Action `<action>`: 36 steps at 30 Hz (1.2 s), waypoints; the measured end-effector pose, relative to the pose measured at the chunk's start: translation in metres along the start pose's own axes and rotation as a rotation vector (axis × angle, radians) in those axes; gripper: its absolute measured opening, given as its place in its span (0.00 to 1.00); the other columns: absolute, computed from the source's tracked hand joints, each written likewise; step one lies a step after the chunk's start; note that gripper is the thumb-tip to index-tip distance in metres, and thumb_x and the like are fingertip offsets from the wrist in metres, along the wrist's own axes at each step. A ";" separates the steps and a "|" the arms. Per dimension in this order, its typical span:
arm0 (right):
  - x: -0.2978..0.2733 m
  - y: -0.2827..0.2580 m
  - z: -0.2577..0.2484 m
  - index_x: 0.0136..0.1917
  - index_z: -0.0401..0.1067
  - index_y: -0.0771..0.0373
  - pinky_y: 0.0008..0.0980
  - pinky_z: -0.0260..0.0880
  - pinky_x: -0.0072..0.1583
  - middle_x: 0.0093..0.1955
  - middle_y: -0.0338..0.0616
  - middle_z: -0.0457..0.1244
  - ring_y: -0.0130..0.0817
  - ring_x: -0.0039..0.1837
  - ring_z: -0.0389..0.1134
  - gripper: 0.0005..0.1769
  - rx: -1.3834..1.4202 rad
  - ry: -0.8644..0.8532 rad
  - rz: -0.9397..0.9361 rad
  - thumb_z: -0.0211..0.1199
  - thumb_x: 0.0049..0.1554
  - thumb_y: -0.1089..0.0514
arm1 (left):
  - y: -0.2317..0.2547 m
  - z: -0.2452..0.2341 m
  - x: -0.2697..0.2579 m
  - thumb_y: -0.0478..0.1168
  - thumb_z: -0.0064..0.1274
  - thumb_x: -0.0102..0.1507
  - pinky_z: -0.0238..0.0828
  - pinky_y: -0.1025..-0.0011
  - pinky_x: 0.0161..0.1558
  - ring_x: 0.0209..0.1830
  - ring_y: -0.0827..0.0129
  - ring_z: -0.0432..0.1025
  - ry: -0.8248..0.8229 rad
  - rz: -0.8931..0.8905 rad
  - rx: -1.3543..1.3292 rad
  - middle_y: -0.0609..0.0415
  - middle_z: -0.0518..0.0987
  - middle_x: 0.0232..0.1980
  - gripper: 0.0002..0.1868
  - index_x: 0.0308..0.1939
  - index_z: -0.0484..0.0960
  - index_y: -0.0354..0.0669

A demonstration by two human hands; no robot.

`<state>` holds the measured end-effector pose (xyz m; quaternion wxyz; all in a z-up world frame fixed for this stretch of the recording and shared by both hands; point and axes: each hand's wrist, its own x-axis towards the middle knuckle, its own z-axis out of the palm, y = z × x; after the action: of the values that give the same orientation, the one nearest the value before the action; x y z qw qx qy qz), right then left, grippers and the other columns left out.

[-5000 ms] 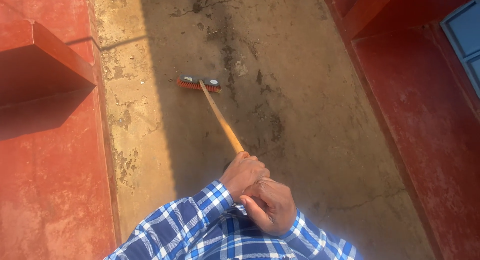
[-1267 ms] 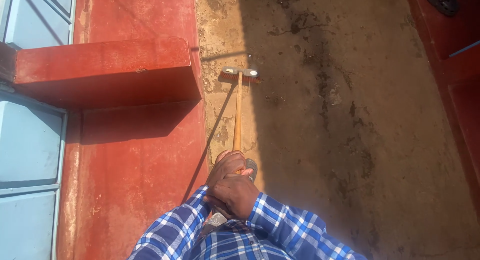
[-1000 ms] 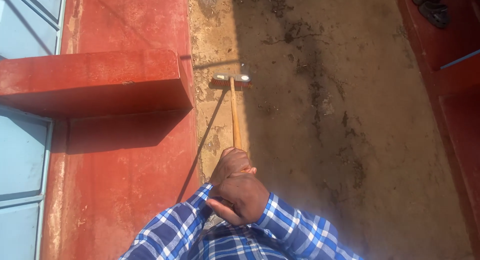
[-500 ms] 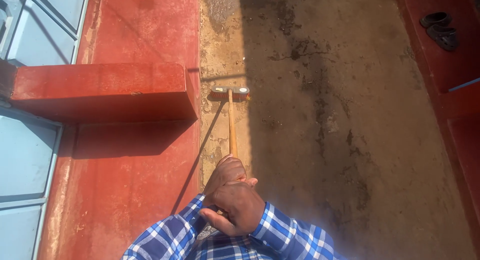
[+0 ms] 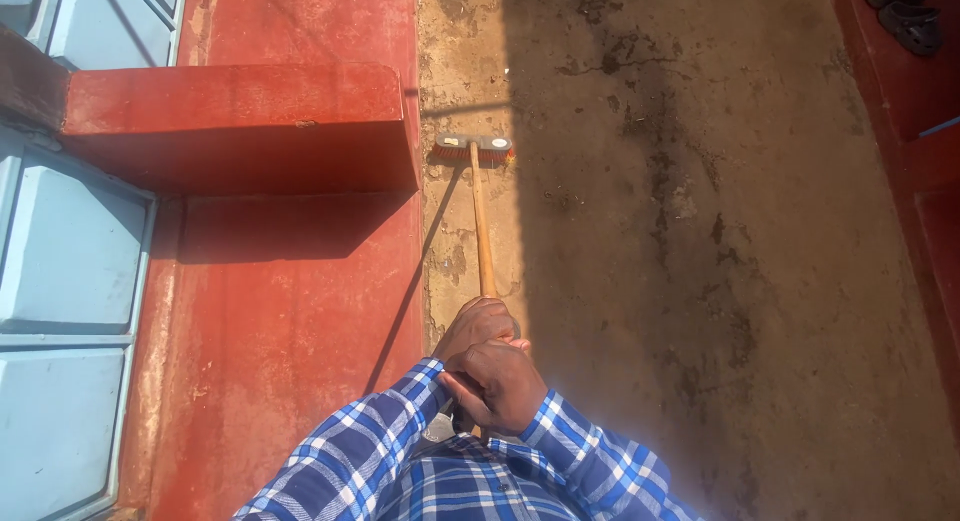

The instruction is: The recorder uses a long-handled brush to scrub a red concrete ledge and the surrounding outdoor floor area.

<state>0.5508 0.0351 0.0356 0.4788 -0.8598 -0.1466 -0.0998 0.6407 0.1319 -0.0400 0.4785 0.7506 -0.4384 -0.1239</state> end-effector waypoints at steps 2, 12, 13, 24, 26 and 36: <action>-0.017 -0.020 0.012 0.47 0.76 0.63 0.39 0.69 0.46 0.38 0.46 0.67 0.44 0.42 0.70 0.06 -0.009 -0.005 0.009 0.67 0.59 0.58 | 0.010 0.001 -0.025 0.46 0.62 0.59 0.67 0.57 0.52 0.38 0.56 0.68 0.005 0.032 0.010 0.51 0.71 0.31 0.19 0.23 0.71 0.40; -0.069 -0.069 0.033 0.44 0.76 0.64 0.39 0.67 0.44 0.34 0.46 0.65 0.43 0.39 0.69 0.08 -0.035 -0.075 0.109 0.68 0.56 0.57 | 0.038 0.024 -0.091 0.48 0.59 0.60 0.65 0.54 0.53 0.39 0.55 0.68 0.028 0.027 -0.005 0.50 0.71 0.32 0.18 0.24 0.70 0.42; -0.071 -0.071 0.032 0.44 0.76 0.64 0.39 0.67 0.44 0.34 0.46 0.65 0.43 0.39 0.69 0.08 -0.039 -0.078 0.103 0.68 0.56 0.57 | 0.040 0.027 -0.093 0.48 0.59 0.60 0.65 0.54 0.53 0.39 0.55 0.68 0.036 0.030 -0.004 0.50 0.71 0.32 0.18 0.24 0.70 0.42; -0.125 -0.076 -0.014 0.44 0.78 0.65 0.35 0.67 0.40 0.33 0.46 0.68 0.37 0.34 0.69 0.07 0.016 -0.020 0.177 0.69 0.56 0.58 | 0.079 0.087 -0.091 0.49 0.59 0.61 0.65 0.54 0.51 0.39 0.54 0.68 0.165 0.050 0.053 0.51 0.70 0.31 0.19 0.24 0.68 0.44; -0.137 -0.074 -0.030 0.45 0.77 0.65 0.34 0.68 0.40 0.35 0.46 0.69 0.36 0.35 0.70 0.08 0.020 0.021 0.131 0.68 0.57 0.58 | 0.092 0.104 -0.085 0.48 0.60 0.59 0.65 0.55 0.48 0.37 0.54 0.68 0.189 0.055 0.054 0.51 0.70 0.30 0.19 0.24 0.68 0.44; -0.217 -0.064 -0.114 0.44 0.76 0.62 0.29 0.69 0.38 0.31 0.43 0.69 0.32 0.33 0.72 0.08 0.087 0.037 0.120 0.67 0.58 0.55 | 0.175 0.190 -0.071 0.44 0.64 0.58 0.68 0.54 0.49 0.34 0.54 0.69 0.468 0.190 0.080 0.54 0.67 0.30 0.18 0.32 0.67 0.46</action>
<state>0.3216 -0.0640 0.0783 0.5235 -0.8435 -0.0899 -0.0802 0.3896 0.0441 -0.0090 0.5464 0.7327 -0.3889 0.1160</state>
